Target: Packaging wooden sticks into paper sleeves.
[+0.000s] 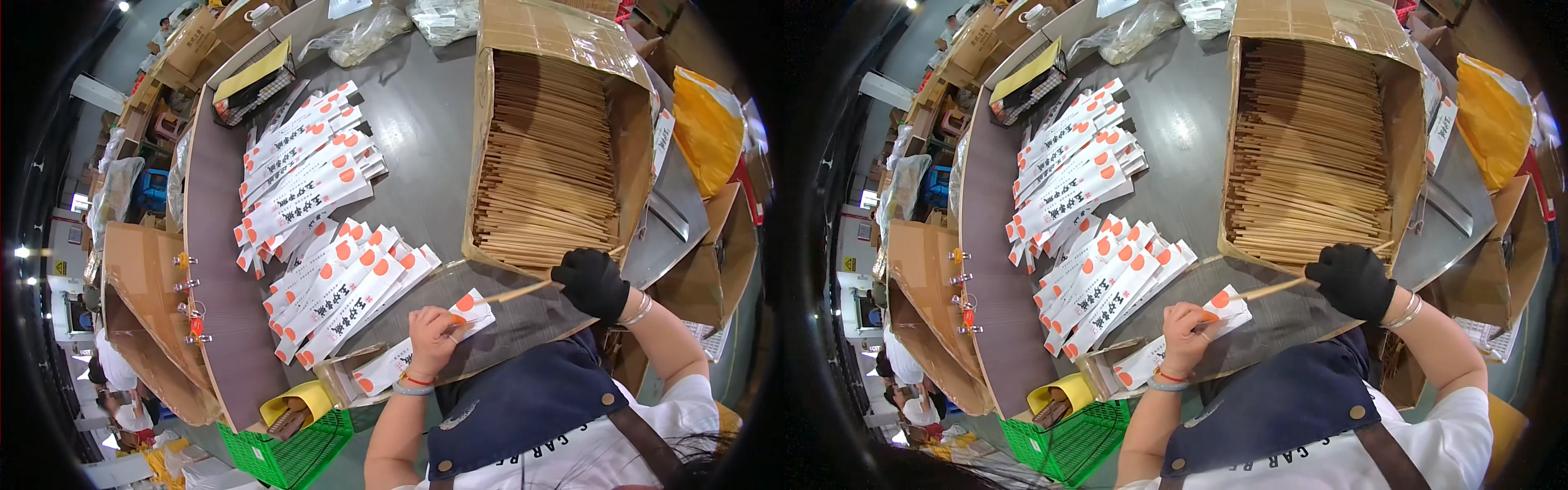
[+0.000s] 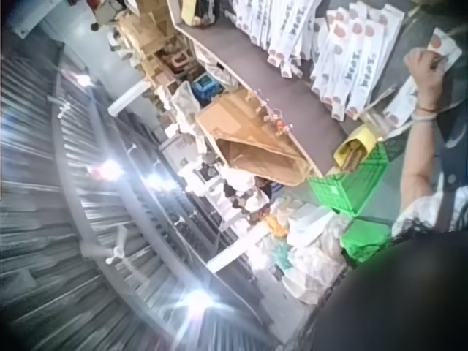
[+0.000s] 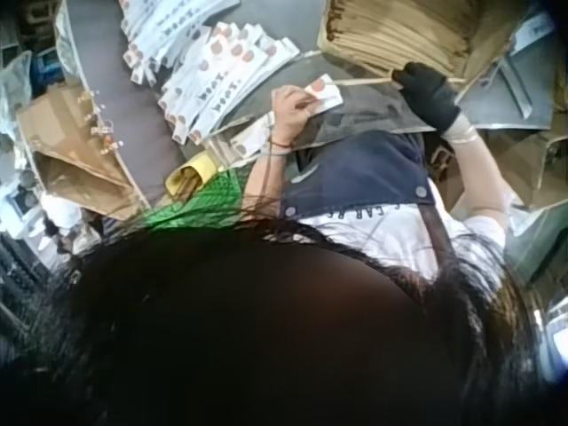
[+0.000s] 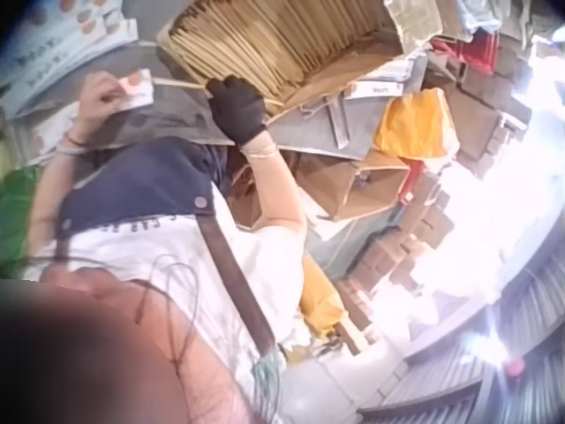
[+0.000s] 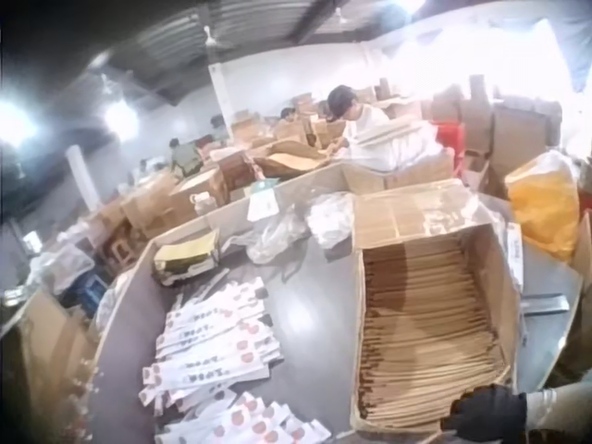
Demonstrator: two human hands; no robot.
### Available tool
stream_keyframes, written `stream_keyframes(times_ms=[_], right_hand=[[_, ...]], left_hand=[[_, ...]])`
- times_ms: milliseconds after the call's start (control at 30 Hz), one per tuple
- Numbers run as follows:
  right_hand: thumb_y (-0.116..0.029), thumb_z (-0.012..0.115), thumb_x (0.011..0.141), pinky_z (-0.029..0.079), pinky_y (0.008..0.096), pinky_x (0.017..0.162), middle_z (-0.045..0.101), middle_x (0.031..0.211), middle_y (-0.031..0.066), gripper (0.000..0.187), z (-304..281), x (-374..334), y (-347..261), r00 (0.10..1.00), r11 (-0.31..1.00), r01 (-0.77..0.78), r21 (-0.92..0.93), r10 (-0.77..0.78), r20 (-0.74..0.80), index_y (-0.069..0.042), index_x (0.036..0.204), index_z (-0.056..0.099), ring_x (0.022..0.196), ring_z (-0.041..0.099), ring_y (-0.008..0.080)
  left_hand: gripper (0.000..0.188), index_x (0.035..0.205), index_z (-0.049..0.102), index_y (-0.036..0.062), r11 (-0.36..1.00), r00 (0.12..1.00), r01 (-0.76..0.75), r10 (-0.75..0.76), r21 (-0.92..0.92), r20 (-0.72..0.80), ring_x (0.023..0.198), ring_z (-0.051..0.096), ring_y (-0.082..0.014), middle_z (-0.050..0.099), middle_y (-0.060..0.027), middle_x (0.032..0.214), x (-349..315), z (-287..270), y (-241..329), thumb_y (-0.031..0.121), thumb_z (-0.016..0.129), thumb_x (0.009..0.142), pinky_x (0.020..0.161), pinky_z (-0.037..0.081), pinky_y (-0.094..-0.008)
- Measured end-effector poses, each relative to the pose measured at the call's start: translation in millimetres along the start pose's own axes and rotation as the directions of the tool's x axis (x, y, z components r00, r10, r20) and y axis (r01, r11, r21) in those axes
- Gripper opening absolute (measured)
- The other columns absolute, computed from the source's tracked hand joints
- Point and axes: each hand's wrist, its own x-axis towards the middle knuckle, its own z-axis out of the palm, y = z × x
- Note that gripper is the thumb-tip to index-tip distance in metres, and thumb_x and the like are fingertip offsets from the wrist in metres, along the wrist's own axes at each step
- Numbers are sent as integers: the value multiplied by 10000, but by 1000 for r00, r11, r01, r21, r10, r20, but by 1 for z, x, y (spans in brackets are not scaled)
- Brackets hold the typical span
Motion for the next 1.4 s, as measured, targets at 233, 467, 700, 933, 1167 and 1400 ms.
stream_keyframes(times_ms=[233,467,700,933,1167,1400], right_hand=[[-194,682,791,505,407,596,582,739,69,123,-7,-5,-5,1000,1000,27,4,-27,1,-144,896,643,704,622,288],[-85,656,831,542,363,771,689,1009,149,372,5,13,10,970,936,-232,264,202,136,-49,1200,640,897,676,325],[-124,739,803,457,431,931,621,1131,120,499,62,5,4,913,739,-99,666,333,-234,-47,1264,566,1118,576,284],[-79,697,739,487,428,809,616,952,113,201,50,8,38,952,985,-152,-83,123,-280,-53,929,635,928,578,322],[-98,629,761,483,422,755,563,878,149,164,47,21,37,979,936,-199,-291,176,-105,-40,904,574,859,569,325],[-75,619,745,473,427,758,568,868,149,189,33,24,31,974,903,-224,-367,225,-42,-33,923,567,835,579,331]], left_hand=[[135,817,685,123,998,997,-57,59,-38,48,786,567,-204,626,3,833,10,-6,8,228,764,787,745,360,-348],[137,877,687,128,928,953,-301,303,220,26,725,604,-189,652,17,845,32,-13,47,170,762,771,650,414,-324],[287,1007,686,86,853,966,-209,256,479,-33,899,574,-274,616,-80,955,50,-30,36,165,755,740,799,448,-421],[310,979,697,70,981,979,192,-191,-8,76,908,558,-282,596,-85,946,2,-1,10,203,808,722,803,446,-396],[300,910,695,74,992,992,91,-82,92,-100,828,549,-260,596,-74,868,9,6,7,209,841,685,772,414,-371],[244,899,709,108,985,985,173,-173,-14,-13,787,548,-220,596,-34,821,9,0,15,188,831,703,742,386,-347]])
